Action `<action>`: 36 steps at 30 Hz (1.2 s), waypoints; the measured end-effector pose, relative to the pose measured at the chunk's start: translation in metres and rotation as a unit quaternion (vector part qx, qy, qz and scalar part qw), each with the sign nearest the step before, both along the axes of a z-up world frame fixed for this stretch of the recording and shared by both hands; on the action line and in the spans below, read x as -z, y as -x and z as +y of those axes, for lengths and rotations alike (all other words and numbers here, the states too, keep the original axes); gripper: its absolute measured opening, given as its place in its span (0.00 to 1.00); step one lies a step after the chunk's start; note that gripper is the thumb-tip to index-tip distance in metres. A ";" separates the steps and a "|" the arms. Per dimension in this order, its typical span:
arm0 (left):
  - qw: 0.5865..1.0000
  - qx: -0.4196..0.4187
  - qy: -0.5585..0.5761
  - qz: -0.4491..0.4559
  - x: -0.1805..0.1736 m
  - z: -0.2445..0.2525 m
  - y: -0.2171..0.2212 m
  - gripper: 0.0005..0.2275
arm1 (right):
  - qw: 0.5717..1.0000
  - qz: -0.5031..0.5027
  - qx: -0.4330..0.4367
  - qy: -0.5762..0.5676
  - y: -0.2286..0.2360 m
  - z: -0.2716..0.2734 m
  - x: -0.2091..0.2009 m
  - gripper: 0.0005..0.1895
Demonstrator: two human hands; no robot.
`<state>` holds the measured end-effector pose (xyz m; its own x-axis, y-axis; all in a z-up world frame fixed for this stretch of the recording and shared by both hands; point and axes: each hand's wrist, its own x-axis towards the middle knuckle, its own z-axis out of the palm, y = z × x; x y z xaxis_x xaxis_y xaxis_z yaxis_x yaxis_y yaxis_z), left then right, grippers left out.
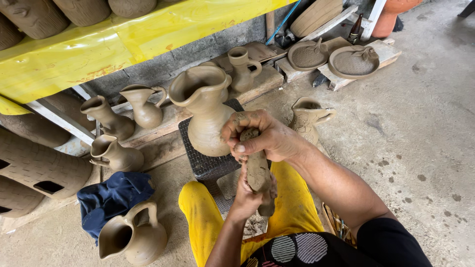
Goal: The person shapes and attaches a large clay handle to a ceramic jug by hand, smoothing the seams and forming the grip.
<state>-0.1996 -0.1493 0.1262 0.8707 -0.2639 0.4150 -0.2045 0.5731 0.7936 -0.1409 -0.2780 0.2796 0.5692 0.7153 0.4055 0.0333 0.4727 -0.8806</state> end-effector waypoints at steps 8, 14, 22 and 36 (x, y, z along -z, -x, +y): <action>0.995 0.049 -0.065 0.066 0.044 0.003 0.001 0.24 | 0.999 0.035 0.022 -0.013 0.000 -0.004 0.001 0.15; 0.997 0.079 -0.014 -0.021 0.046 0.007 0.005 0.40 | 0.997 0.053 0.025 -0.056 -0.004 -0.013 0.005 0.14; 0.993 -0.077 -0.084 0.041 0.046 0.008 0.004 0.46 | 0.975 0.029 0.186 -0.121 -0.007 -0.023 -0.017 0.07; 0.791 -0.524 -0.312 -0.042 0.016 0.025 -0.074 0.48 | 0.919 -0.146 0.339 -0.141 -0.071 0.011 -0.074 0.08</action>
